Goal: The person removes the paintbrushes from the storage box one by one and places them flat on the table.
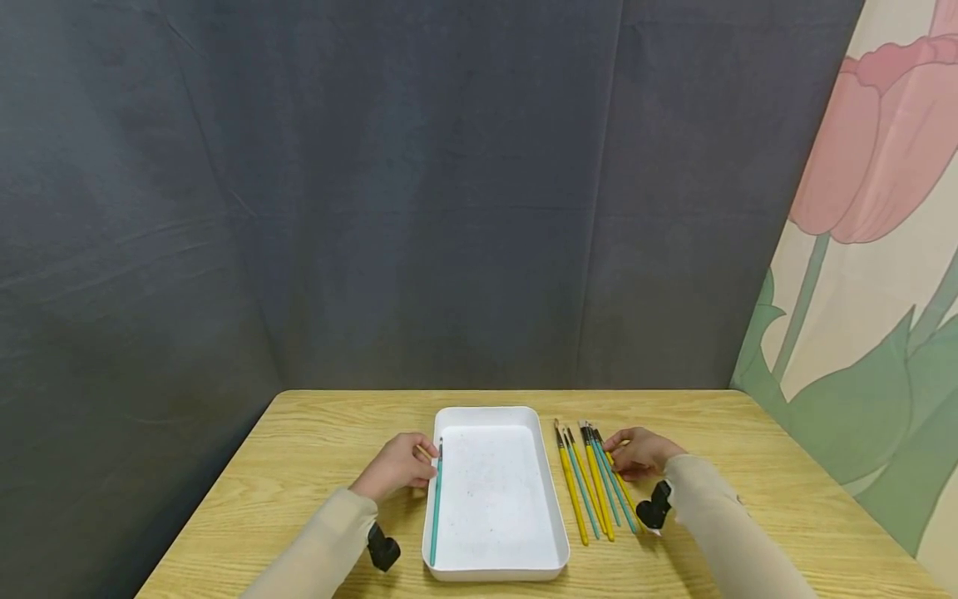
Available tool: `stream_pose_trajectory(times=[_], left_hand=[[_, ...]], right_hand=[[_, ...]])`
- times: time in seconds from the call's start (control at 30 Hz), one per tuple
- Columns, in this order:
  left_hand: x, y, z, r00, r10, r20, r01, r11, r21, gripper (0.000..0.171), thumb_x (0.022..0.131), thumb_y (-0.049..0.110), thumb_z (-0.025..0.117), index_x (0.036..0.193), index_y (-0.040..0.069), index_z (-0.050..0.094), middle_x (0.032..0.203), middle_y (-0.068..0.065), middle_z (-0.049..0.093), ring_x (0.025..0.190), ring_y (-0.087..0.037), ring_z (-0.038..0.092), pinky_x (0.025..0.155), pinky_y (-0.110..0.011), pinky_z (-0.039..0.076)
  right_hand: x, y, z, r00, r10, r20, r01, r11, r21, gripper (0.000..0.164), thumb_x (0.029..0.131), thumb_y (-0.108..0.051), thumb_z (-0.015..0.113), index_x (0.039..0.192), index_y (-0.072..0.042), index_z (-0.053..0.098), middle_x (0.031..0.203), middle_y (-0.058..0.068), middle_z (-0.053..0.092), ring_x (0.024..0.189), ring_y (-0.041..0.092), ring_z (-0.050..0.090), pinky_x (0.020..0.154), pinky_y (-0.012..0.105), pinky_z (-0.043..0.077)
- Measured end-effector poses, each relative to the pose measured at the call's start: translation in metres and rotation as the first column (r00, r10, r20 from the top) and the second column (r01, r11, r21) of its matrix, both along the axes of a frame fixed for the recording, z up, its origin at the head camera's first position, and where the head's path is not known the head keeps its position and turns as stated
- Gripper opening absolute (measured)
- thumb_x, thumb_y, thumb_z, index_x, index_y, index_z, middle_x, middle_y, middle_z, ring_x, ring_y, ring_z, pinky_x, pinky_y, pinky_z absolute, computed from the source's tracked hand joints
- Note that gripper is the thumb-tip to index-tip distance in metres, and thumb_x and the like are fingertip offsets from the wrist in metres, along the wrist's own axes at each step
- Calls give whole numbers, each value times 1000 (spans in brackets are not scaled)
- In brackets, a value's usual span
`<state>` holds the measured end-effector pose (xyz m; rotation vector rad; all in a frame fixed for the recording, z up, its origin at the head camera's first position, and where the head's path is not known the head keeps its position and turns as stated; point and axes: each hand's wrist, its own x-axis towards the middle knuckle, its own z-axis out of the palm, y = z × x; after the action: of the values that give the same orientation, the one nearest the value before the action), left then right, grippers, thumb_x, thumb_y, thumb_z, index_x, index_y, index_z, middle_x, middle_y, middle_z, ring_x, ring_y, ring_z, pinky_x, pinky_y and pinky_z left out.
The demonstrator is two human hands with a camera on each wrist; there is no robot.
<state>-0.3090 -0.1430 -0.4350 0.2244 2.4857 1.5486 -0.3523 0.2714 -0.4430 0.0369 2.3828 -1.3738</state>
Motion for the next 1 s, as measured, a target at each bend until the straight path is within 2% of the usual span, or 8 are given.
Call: stream_pose_trajectory(times=[0.33, 0.53, 0.63, 0.73, 0.87, 0.9, 1.0], left_hand=[[1, -1, 1, 1000, 0, 3, 0, 1000, 1, 23, 83, -6, 67, 104, -8, 58, 81, -11, 56, 67, -17, 60, 65, -33, 58], [0, 0, 1, 1000, 3, 6, -3, 1000, 2, 23, 83, -5, 67, 104, -7, 59, 81, -11, 56, 67, -17, 60, 65, -34, 58], [1, 0, 1, 1000, 5, 8, -5, 1000, -2, 23, 83, -5, 68, 104, -7, 59, 81, -11, 56, 67, -17, 60, 66, -35, 58], [1, 0, 2, 1000, 6, 12, -6, 1000, -2, 23, 83, -5, 68, 104, -6, 59, 81, -11, 56, 67, -17, 60, 67, -36, 58], [2, 0, 3, 1000, 5, 13, -5, 1000, 3, 24, 83, -4, 68, 104, -6, 59, 81, -11, 56, 67, -17, 60, 67, -36, 58], [2, 0, 3, 1000, 5, 13, -5, 1000, 4, 23, 83, -4, 68, 104, -6, 59, 81, -11, 56, 67, -17, 60, 67, -36, 58], [2, 0, 3, 1000, 5, 10, -5, 1000, 7, 23, 82, -5, 68, 104, -7, 59, 80, -11, 55, 66, -17, 60, 67, -36, 58]], right_hand=[[1, 1, 1, 1000, 23, 3, -23, 999, -22, 31, 83, 8, 61, 114, 7, 54, 87, 5, 54, 59, 12, 51, 58, 27, 52], [-2, 10, 0, 996, 85, 29, -80, 989, -127, 39, 84, 4, 61, 121, 7, 49, 88, 3, 55, 65, 11, 52, 63, 27, 53], [-3, 16, 1, 990, 135, 34, -127, 975, -181, 43, 88, 1, 58, 127, 10, 43, 87, 3, 55, 68, 11, 53, 66, 28, 54], [-3, 19, 4, 988, 153, 31, -143, 967, -211, 47, 90, -1, 56, 131, 12, 38, 83, 3, 54, 70, 12, 52, 69, 30, 54], [-2, 16, 12, 987, 164, 2, -159, 963, -219, 48, 93, -4, 56, 134, 12, 35, 99, 10, 60, 80, 13, 59, 77, 35, 57], [-1, 14, 15, 985, 171, -8, -169, 962, -217, 49, 94, -5, 56, 135, 12, 35, 108, 13, 60, 85, 14, 60, 80, 36, 57], [0, 4, 23, 978, 204, -34, -206, 955, -213, 49, 97, -10, 56, 136, 11, 36, 121, 20, 56, 97, 19, 61, 86, 40, 56]])
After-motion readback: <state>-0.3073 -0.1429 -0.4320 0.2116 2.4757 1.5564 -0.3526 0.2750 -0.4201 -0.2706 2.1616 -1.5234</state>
